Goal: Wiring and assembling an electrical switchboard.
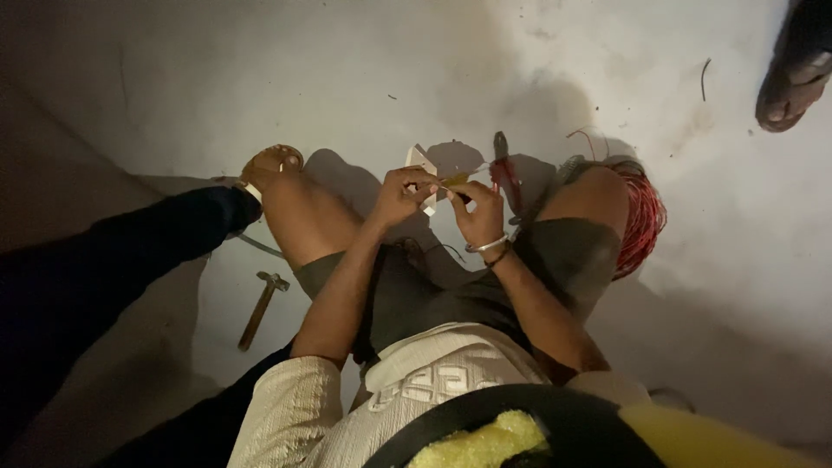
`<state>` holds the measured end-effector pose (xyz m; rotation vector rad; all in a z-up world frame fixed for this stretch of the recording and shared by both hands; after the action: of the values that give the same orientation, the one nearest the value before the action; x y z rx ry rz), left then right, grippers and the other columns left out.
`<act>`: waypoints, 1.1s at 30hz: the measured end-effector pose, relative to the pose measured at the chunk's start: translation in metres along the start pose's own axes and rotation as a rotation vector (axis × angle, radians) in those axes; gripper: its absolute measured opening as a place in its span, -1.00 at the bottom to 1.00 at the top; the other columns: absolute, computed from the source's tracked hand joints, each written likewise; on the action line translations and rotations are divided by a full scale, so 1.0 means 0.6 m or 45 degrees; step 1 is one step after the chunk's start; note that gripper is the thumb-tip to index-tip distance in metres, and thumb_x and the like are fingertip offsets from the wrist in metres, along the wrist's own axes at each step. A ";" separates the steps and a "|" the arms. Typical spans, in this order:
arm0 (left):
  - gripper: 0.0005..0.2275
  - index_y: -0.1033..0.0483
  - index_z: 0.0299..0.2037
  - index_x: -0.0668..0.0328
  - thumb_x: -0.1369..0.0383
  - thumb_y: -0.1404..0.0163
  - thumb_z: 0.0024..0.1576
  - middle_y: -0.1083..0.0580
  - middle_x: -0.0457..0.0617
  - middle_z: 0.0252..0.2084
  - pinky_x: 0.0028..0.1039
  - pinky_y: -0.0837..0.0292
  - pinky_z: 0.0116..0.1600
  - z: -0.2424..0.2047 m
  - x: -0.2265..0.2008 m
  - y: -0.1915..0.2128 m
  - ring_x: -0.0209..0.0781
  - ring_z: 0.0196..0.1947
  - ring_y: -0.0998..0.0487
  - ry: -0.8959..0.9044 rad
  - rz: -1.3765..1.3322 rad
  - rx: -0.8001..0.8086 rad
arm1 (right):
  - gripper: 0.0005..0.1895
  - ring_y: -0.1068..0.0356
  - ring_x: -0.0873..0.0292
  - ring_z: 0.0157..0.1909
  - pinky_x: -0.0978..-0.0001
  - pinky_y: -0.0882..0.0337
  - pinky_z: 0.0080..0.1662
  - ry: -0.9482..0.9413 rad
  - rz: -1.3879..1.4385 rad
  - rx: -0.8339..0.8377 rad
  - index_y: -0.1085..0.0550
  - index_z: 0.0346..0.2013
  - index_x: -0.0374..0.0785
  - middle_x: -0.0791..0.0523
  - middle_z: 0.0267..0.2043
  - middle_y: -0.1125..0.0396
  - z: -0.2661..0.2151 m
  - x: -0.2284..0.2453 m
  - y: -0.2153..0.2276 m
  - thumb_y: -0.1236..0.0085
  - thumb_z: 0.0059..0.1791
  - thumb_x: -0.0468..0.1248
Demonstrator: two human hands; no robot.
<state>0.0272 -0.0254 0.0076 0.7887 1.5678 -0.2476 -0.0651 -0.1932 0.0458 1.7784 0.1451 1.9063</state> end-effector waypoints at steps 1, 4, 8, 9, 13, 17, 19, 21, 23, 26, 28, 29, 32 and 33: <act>-0.85 -0.68 -0.17 0.23 0.33 -0.20 0.14 -0.56 -0.04 -0.39 -0.46 -0.37 -0.33 0.001 0.001 0.000 -0.32 -0.45 -0.46 0.000 0.008 0.003 | -0.86 -0.50 0.10 -0.26 0.28 -0.46 -0.20 -0.008 0.120 -0.010 -0.59 -0.20 -0.41 -0.04 -0.27 -0.50 0.000 -0.002 0.000 -0.27 0.01 -0.37; -0.86 -0.68 -0.17 0.22 0.35 -0.20 0.16 -0.57 -0.05 -0.37 -0.47 -0.39 -0.32 -0.003 0.006 -0.004 -0.33 -0.43 -0.47 -0.027 -0.010 -0.006 | -0.88 -0.54 0.16 -0.27 0.35 -0.51 -0.21 -0.071 0.224 0.000 -0.59 -0.21 -0.36 -0.01 -0.26 -0.51 -0.002 -0.030 -0.009 -0.28 -0.01 -0.38; -0.88 -0.69 -0.17 0.21 0.38 -0.21 0.15 -0.59 -0.06 -0.35 -0.48 -0.41 -0.27 -0.007 0.001 -0.011 -0.33 -0.42 -0.49 -0.002 0.052 0.011 | -0.92 -0.48 0.15 -0.40 0.35 -0.45 -0.30 -0.164 -0.091 0.026 -0.60 -0.34 -0.39 -0.02 -0.38 -0.50 0.004 -0.025 -0.014 -0.32 -0.08 -0.40; -0.88 -0.69 -0.17 0.21 0.38 -0.21 0.15 -0.59 -0.06 -0.35 -0.48 -0.41 -0.27 -0.006 -0.002 -0.012 -0.33 -0.42 -0.49 -0.002 0.050 0.014 | -0.92 -0.48 0.15 -0.40 0.35 -0.45 -0.30 -0.166 -0.092 0.024 -0.60 -0.34 -0.39 -0.02 -0.38 -0.50 0.004 -0.027 -0.018 -0.32 -0.08 -0.40; -0.88 -0.70 -0.17 0.19 0.36 -0.22 0.15 -0.55 -0.09 -0.40 -0.48 -0.35 -0.33 -0.003 0.021 -0.010 -0.35 -0.47 -0.41 0.035 0.073 -0.010 | -0.93 -0.51 0.12 -0.32 0.33 -0.47 -0.26 0.029 -0.029 -0.019 -0.60 -0.29 -0.38 -0.01 -0.30 -0.52 0.006 -0.015 -0.016 -0.29 -0.03 -0.40; -0.90 -0.69 -0.18 0.21 0.37 -0.21 0.19 -0.51 -0.09 -0.40 -0.49 -0.33 -0.28 -0.009 0.024 -0.005 -0.36 -0.41 -0.38 -0.047 -0.095 -0.080 | -0.84 -0.58 0.24 -0.33 0.45 -0.59 -0.28 -0.383 0.515 0.123 -0.62 -0.18 -0.35 0.06 -0.27 -0.54 0.000 -0.089 -0.037 -0.26 0.05 -0.28; -0.89 -0.69 -0.17 0.21 0.36 -0.20 0.19 -0.50 -0.08 -0.41 -0.49 -0.35 -0.27 -0.008 0.019 -0.004 -0.35 -0.42 -0.40 -0.025 -0.075 -0.058 | -0.81 -0.57 0.24 -0.32 0.43 -0.58 -0.27 -0.360 0.615 0.141 -0.61 -0.17 -0.38 0.04 -0.26 -0.53 0.007 -0.069 -0.027 -0.26 0.05 -0.28; -0.88 -0.69 -0.15 0.20 0.35 -0.20 0.19 -0.49 -0.07 -0.42 -0.49 -0.38 -0.26 -0.007 0.018 -0.003 -0.35 -0.42 -0.41 -0.006 -0.051 -0.042 | -0.79 -0.55 0.23 -0.31 0.42 -0.58 -0.26 -0.330 0.717 0.161 -0.61 -0.16 -0.42 0.02 -0.26 -0.52 0.012 -0.059 -0.024 -0.25 0.05 -0.28; -0.87 -0.68 -0.15 0.19 0.33 -0.19 0.19 -0.56 -0.09 -0.35 -0.48 -0.40 -0.26 -0.005 0.020 -0.005 -0.35 -0.40 -0.45 -0.040 -0.022 -0.027 | -0.83 -0.51 0.26 -0.35 0.45 -0.54 -0.27 -0.341 0.736 0.200 -0.60 -0.19 -0.41 0.03 -0.32 -0.52 0.014 -0.062 -0.029 -0.24 0.06 -0.31; -0.87 -0.67 -0.20 0.18 0.31 -0.19 0.19 -0.57 -0.10 -0.32 -0.48 -0.45 -0.24 -0.004 0.036 -0.009 -0.37 -0.37 -0.51 0.029 -0.036 0.012 | -0.87 -0.48 0.27 -0.35 0.43 -0.51 -0.26 -0.348 0.622 0.181 -0.59 -0.21 -0.39 0.04 -0.32 -0.51 0.002 -0.099 -0.051 -0.20 0.06 -0.34; -0.86 -0.67 -0.20 0.20 0.31 -0.19 0.19 -0.56 -0.08 -0.33 -0.46 -0.43 -0.24 -0.003 0.027 -0.008 -0.35 -0.39 -0.48 0.006 -0.029 0.009 | -0.89 -0.49 0.28 -0.34 0.43 -0.50 -0.26 -0.333 0.436 0.206 -0.58 -0.21 -0.36 0.06 -0.33 -0.51 0.008 -0.091 -0.048 -0.18 0.07 -0.34; -0.86 -0.68 -0.20 0.21 0.31 -0.19 0.20 -0.55 -0.07 -0.35 -0.45 -0.42 -0.25 -0.006 0.022 -0.008 -0.33 -0.41 -0.44 -0.005 -0.022 0.003 | -0.89 -0.49 0.29 -0.34 0.43 -0.48 -0.27 -0.326 0.254 0.238 -0.58 -0.22 -0.34 0.07 -0.34 -0.51 0.008 -0.085 -0.047 -0.16 0.08 -0.34; -0.85 -0.69 -0.20 0.24 0.31 -0.19 0.19 -0.56 -0.05 -0.37 -0.42 -0.39 -0.26 -0.007 0.020 -0.008 -0.31 -0.40 -0.46 0.018 -0.051 -0.031 | -0.84 -0.42 0.17 -0.37 0.33 -0.39 -0.31 -0.372 0.198 0.152 -0.58 -0.20 -0.35 0.03 -0.36 -0.46 0.001 -0.084 -0.055 -0.15 0.09 -0.29; -0.85 -0.69 -0.20 0.24 0.31 -0.19 0.19 -0.56 -0.05 -0.37 -0.42 -0.39 -0.26 -0.006 0.017 -0.006 -0.31 -0.40 -0.46 0.018 -0.049 -0.032 | -0.84 -0.42 0.17 -0.37 0.33 -0.39 -0.31 -0.370 0.200 0.153 -0.58 -0.20 -0.35 0.03 -0.36 -0.46 0.003 -0.076 -0.050 -0.15 0.09 -0.29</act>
<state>0.0226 -0.0229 -0.0025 0.7423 1.5980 -0.2504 -0.0544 -0.1880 -0.0077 2.1829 0.0157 1.7485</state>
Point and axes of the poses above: each hand's wrist, its own z-axis towards the middle knuckle, its own y-axis out of the back of the hand, x = y × z, the point moved 4 cm from there along z, towards the middle knuckle
